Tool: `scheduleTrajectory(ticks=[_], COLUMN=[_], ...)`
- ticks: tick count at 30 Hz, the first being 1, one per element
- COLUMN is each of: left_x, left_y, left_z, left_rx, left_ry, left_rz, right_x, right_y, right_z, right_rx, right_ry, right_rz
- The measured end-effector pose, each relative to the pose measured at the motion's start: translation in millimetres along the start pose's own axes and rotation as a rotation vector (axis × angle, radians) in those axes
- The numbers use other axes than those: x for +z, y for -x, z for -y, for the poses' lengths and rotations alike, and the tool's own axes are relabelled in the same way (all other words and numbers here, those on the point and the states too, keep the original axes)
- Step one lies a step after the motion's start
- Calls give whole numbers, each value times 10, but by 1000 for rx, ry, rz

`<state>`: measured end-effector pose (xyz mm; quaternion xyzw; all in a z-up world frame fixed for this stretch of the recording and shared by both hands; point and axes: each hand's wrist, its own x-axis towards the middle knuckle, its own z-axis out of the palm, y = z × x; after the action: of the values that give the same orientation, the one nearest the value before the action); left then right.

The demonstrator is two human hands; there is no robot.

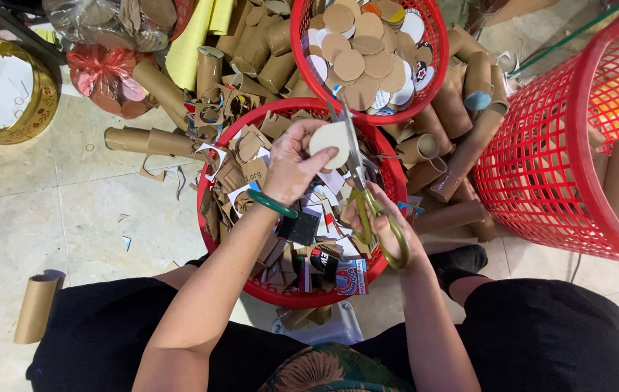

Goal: Cutting small circular or rectangular pieces from cardboard scraps using scissors.

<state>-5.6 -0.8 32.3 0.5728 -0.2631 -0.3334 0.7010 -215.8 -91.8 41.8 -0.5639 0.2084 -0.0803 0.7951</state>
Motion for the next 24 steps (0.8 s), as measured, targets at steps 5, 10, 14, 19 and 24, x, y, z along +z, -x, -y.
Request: scheduleTrajectory(ticks=[5, 10, 14, 19, 24], left_x=[-2, -73, -109, -120, -188], left_y=[14, -27, -35, -30, -51], left_z=[42, -27, -87, -47, -76], left_rx=[-24, 3, -45, -16, 28], left_ry=[38, 10, 9, 17, -75], left_rz=[19, -1, -39, 88, 100], right_x=[72, 24, 2, 66, 69], right_y=[5, 7, 19, 17, 38], right_z=[66, 35, 67, 124, 102], right_rx=[-5, -28, -2, 17, 22], right_ry=[34, 15, 15, -4, 7], right_rz=[-43, -18, -19, -65, -62])
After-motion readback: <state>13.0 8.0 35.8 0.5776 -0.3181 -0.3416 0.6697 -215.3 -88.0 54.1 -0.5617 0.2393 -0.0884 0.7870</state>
